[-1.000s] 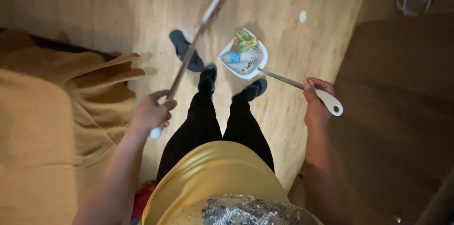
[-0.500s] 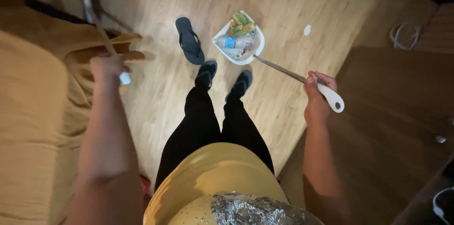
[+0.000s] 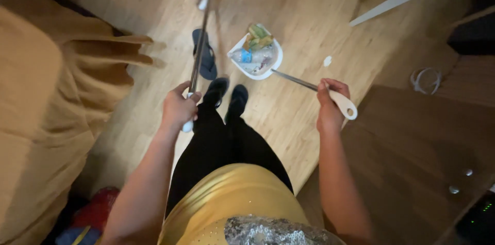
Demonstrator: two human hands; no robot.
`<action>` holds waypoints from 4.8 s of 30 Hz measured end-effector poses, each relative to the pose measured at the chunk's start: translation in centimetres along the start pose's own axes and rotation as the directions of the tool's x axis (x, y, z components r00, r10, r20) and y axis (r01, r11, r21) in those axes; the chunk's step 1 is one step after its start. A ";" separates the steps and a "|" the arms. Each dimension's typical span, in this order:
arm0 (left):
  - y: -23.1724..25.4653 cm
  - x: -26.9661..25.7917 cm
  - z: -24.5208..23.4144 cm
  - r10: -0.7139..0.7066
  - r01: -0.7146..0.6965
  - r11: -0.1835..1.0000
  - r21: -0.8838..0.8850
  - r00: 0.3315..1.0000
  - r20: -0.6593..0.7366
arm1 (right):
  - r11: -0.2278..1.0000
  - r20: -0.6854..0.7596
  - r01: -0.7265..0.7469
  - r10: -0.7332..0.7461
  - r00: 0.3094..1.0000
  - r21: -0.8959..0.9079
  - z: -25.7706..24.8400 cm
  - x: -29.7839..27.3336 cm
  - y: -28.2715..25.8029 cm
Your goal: The person wipes the seat and backrest of a white plastic chair using a cloth. They then switch to sweeping the wooden floor with a broom and dustpan, collecting debris into the dustpan.
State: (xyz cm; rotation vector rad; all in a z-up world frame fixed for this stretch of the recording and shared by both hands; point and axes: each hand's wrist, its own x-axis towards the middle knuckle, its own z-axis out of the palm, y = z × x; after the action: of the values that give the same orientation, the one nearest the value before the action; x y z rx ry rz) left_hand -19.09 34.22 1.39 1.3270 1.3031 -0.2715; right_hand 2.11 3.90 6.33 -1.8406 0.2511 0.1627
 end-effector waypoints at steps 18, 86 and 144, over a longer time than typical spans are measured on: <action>-3.1 -1.9 3.7 -0.076 0.064 0.996 -0.065 0.976 -0.204 | 0.999 0.155 -0.051 0.050 0.987 -0.001 -0.9 3.0 -1.0; 3.7 32.6 -19.8 0.194 -0.065 0.952 0.300 0.884 -0.426 | 0.995 0.359 -0.067 0.091 0.929 -0.077 24.9 -4.6 -7.0; -18.8 -5.5 -2.9 -0.016 0.088 0.964 0.252 0.961 -0.277 | 0.967 0.361 0.114 -0.024 0.932 -0.229 2.4 -9.1 2.9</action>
State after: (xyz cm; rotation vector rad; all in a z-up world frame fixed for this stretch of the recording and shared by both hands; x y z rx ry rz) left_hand -37.12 27.73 -3.59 1.5978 1.5766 -0.3143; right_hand -7.37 6.23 5.12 -2.0222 -0.0942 0.4919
